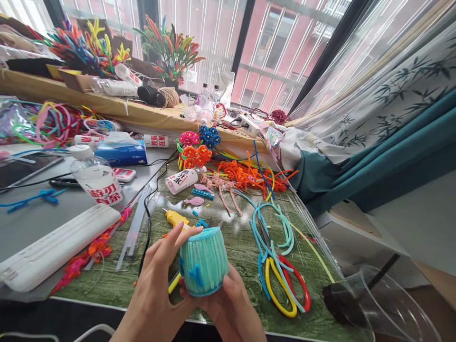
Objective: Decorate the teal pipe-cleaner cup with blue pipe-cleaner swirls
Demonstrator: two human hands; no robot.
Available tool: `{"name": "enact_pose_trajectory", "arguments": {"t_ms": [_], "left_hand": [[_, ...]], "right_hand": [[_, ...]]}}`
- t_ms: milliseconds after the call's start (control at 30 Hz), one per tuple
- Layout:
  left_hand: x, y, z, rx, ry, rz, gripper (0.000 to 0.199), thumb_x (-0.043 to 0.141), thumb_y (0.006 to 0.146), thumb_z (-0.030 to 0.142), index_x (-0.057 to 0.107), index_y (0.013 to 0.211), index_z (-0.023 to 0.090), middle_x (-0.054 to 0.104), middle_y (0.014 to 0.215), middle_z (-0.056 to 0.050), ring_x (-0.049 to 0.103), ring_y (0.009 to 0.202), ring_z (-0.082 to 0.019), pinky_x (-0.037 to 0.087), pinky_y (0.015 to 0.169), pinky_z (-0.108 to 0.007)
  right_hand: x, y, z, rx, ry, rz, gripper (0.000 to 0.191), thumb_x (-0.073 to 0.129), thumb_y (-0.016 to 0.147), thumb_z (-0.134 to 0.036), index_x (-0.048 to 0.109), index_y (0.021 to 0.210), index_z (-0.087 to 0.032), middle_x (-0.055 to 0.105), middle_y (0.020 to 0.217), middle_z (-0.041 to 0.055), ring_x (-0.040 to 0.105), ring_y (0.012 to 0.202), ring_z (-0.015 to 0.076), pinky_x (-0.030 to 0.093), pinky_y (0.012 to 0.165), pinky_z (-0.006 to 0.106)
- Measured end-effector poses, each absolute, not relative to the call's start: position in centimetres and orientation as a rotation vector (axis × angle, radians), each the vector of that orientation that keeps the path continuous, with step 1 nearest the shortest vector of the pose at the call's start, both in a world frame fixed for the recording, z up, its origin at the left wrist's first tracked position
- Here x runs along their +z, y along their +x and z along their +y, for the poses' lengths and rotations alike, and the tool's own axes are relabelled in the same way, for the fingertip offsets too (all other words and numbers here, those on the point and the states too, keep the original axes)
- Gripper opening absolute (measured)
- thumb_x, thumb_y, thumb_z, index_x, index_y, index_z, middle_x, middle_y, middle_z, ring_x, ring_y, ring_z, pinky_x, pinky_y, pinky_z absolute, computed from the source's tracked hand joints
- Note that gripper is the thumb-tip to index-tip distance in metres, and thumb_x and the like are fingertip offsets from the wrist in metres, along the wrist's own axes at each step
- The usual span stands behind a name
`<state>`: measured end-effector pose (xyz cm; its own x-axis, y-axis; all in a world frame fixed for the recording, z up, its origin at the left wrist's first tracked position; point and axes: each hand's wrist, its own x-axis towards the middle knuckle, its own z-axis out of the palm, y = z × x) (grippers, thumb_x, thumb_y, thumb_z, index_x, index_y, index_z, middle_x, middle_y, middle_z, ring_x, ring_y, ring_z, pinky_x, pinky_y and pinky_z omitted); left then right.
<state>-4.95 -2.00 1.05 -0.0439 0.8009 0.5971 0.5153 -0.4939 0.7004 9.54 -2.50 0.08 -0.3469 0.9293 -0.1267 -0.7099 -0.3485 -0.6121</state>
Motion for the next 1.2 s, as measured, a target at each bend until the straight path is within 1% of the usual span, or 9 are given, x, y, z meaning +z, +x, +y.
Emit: {"name": "enact_pose_trajectory", "arguments": {"t_ms": [267, 367, 467, 567, 667, 833, 900, 1100, 1200], "left_hand": [[1.7, -4.6, -2.2, 1.558, 1.915, 1.383, 0.086, 0.067, 0.086, 0.012, 0.028, 0.158, 0.037, 0.066, 0.141, 0.003, 0.056, 0.134, -0.020, 0.036, 0.117, -0.033], [2.0, -4.6, -2.3, 1.538, 1.871, 1.381, 0.083, 0.070, 0.088, 0.020, 0.028, 0.158, 0.037, 0.065, 0.141, 0.003, 0.056, 0.136, -0.017, 0.035, 0.119, -0.028], [2.1, -4.7, -2.4, 1.486, 1.674, 1.342, 0.076, 0.069, 0.094, 0.035, 0.027, 0.156, 0.040, 0.062, 0.145, 0.004, 0.053, 0.140, -0.013, 0.036, 0.119, -0.023], [2.1, -4.6, -2.5, 1.422, 1.442, 1.272, 0.075, 0.069, 0.092, 0.052, 0.027, 0.154, 0.046, 0.058, 0.151, 0.002, 0.049, 0.145, -0.016, 0.040, 0.118, -0.026], [2.1, -4.5, -2.6, 1.387, 1.369, 1.238, 0.079, 0.068, 0.090, 0.059, 0.025, 0.155, 0.047, 0.053, 0.156, -0.002, 0.048, 0.146, -0.020, 0.043, 0.118, -0.031], [1.7, -4.5, -2.5, 1.356, 1.373, 1.248, 0.080, 0.066, 0.089, 0.064, 0.026, 0.155, 0.047, 0.052, 0.156, -0.003, 0.045, 0.148, -0.024, 0.029, 0.127, -0.042], [1.5, -4.5, -2.4, 1.332, 1.345, 1.229, 0.080, 0.068, 0.088, 0.064, 0.026, 0.155, 0.049, 0.051, 0.157, -0.002, 0.044, 0.148, -0.024, 0.029, 0.127, -0.043], [1.7, -4.0, -2.3, 1.297, 1.271, 1.172, 0.078, 0.071, 0.085, 0.065, 0.030, 0.151, 0.055, 0.051, 0.156, 0.005, 0.046, 0.146, -0.019, 0.035, 0.123, -0.031], [1.8, -3.8, -2.1, 1.287, 1.301, 1.168, 0.075, 0.072, 0.087, 0.059, 0.031, 0.151, 0.055, 0.052, 0.156, 0.008, 0.046, 0.145, -0.014, 0.038, 0.118, -0.021]], "right_hand": [[0.4, 9.5, -2.6, 1.832, -0.643, -0.555, 0.060, 0.091, 0.069, -0.051, 0.074, 0.118, -0.020, 0.081, 0.103, 0.0100, 0.077, 0.096, 0.0309, 0.059, 0.091, 0.047], [0.1, 9.4, -2.6, 1.814, -0.622, -0.570, 0.059, 0.091, 0.072, -0.050, 0.073, 0.121, -0.023, 0.079, 0.112, 0.0098, 0.077, 0.097, 0.0287, 0.058, 0.093, 0.045], [-0.1, 9.6, -2.5, 1.795, -0.597, -0.580, 0.063, 0.089, 0.076, -0.052, 0.070, 0.129, -0.025, 0.076, 0.126, 0.0115, 0.076, 0.106, 0.0283, 0.058, 0.096, 0.044], [-0.2, 9.7, -2.5, 1.762, -0.630, -0.542, 0.069, 0.090, 0.076, -0.050, 0.065, 0.136, -0.027, 0.074, 0.133, 0.0114, 0.075, 0.112, 0.0264, 0.058, 0.096, 0.039], [-0.2, 9.7, -2.5, 1.695, -0.673, -0.506, 0.075, 0.097, 0.067, -0.046, 0.065, 0.133, -0.029, 0.075, 0.132, 0.0095, 0.075, 0.112, 0.0276, 0.057, 0.097, 0.040], [0.0, 9.6, -2.6, 1.649, -0.680, -0.509, 0.085, 0.100, 0.059, -0.045, 0.061, 0.132, -0.028, 0.075, 0.130, 0.0116, 0.070, 0.121, 0.0335, 0.055, 0.101, 0.044], [0.0, 9.6, -2.7, 1.632, -0.681, -0.511, 0.087, 0.101, 0.057, -0.043, 0.060, 0.131, -0.028, 0.073, 0.133, 0.0109, 0.069, 0.123, 0.0339, 0.057, 0.099, 0.043], [0.1, 9.7, -2.7, 1.533, -0.792, -0.578, 0.095, 0.101, 0.056, -0.045, 0.054, 0.136, -0.026, 0.077, 0.121, 0.0108, 0.075, 0.107, 0.0313, 0.061, 0.087, 0.036], [0.1, 10.0, -2.7, 1.530, -0.838, -0.560, 0.093, 0.097, 0.061, -0.053, 0.053, 0.138, -0.024, 0.074, 0.128, 0.0122, 0.073, 0.114, 0.0323, 0.060, 0.091, 0.037]]}}
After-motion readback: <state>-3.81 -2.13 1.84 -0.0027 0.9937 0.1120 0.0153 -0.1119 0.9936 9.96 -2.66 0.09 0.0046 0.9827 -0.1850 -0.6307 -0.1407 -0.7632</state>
